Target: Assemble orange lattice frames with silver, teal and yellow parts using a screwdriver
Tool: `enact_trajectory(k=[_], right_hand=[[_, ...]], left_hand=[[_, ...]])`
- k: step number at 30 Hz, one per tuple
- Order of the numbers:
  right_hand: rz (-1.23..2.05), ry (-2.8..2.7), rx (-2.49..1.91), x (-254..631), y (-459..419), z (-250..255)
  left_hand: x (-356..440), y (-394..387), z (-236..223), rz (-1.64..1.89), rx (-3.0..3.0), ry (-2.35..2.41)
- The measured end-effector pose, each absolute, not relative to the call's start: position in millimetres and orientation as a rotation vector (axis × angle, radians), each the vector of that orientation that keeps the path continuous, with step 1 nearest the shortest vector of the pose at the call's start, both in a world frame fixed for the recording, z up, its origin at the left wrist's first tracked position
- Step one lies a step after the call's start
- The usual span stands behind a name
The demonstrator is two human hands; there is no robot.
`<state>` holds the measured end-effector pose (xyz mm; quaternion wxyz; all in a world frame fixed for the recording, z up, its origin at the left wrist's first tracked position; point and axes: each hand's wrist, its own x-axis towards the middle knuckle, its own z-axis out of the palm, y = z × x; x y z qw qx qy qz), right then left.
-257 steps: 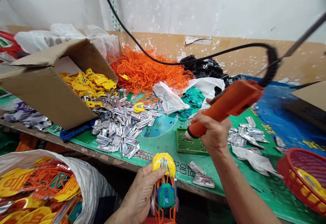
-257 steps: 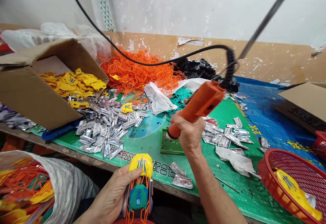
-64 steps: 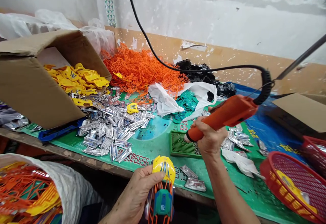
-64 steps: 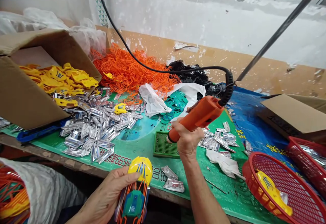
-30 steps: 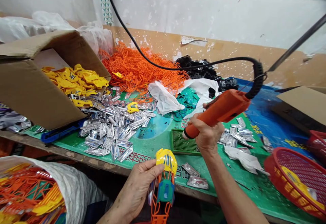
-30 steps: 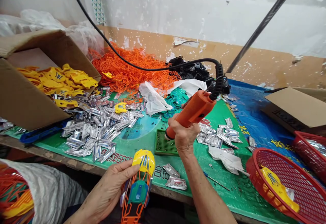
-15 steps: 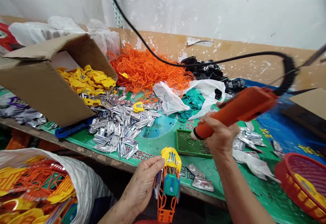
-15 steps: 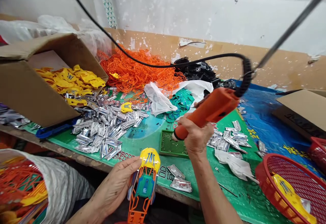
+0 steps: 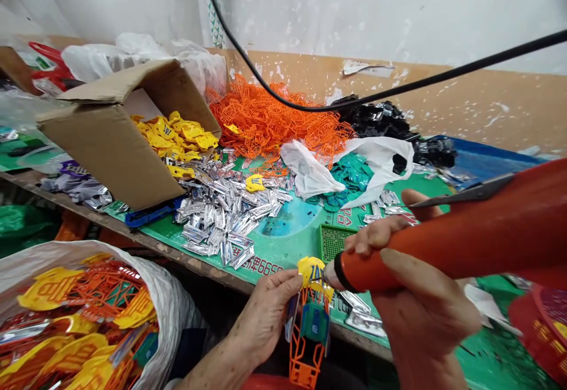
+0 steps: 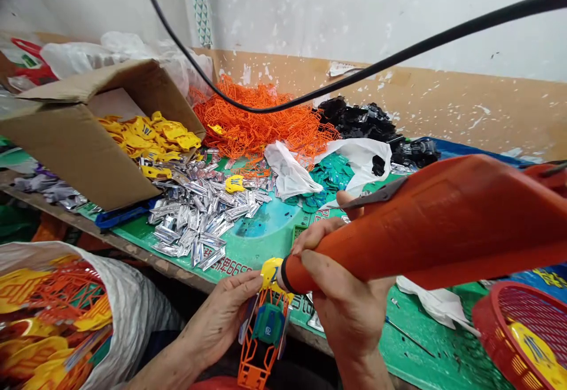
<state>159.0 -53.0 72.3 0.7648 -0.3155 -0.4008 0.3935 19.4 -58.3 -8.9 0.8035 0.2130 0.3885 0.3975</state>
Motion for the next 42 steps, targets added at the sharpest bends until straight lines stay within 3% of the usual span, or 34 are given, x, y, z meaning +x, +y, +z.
enact_trajectory(k=[42], right_hand=[[0.666, -0.823, -0.891, 148, -51, 53]], left_hand=[[19, -61, -17, 0.925, 0.516, 0.996]])
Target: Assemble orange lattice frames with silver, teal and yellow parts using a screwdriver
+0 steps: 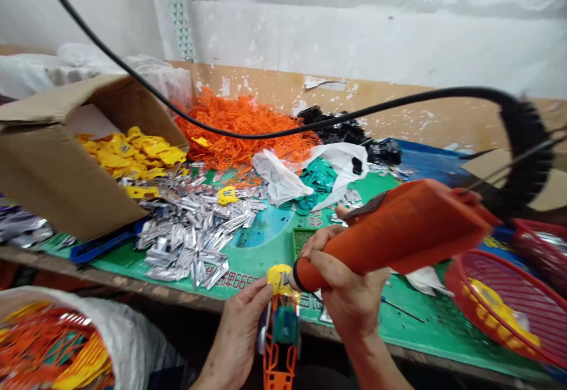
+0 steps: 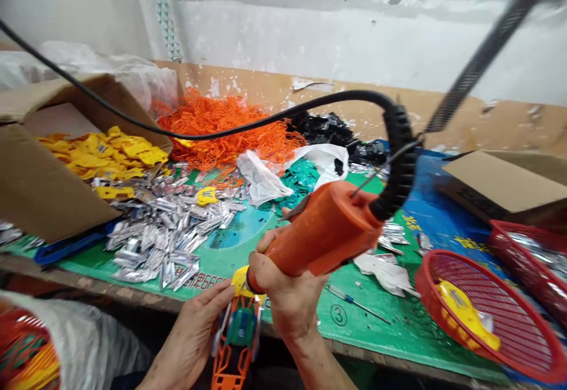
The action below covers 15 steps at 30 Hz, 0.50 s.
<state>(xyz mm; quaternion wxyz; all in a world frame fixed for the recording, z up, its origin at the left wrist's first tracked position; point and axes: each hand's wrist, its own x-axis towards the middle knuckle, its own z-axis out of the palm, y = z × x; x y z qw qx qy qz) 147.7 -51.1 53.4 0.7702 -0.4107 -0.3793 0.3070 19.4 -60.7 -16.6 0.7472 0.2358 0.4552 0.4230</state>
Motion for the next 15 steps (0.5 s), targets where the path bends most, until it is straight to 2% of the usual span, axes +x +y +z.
enact_trajectory(k=[4, 10, 15], right_hand=[[0.642, -0.761, -0.886, 165, -41, 65], [0.503, -0.811, -1.154, 198, -26, 72], [0.393, -0.81, -1.29, 231, -21, 70]], left_hand=[[11, -56, -13, 0.913, 0.441, 1.124], [12, -53, -14, 0.688, 0.46, 1.114], [22, -46, -7, 0.806, 0.474, 1.049]])
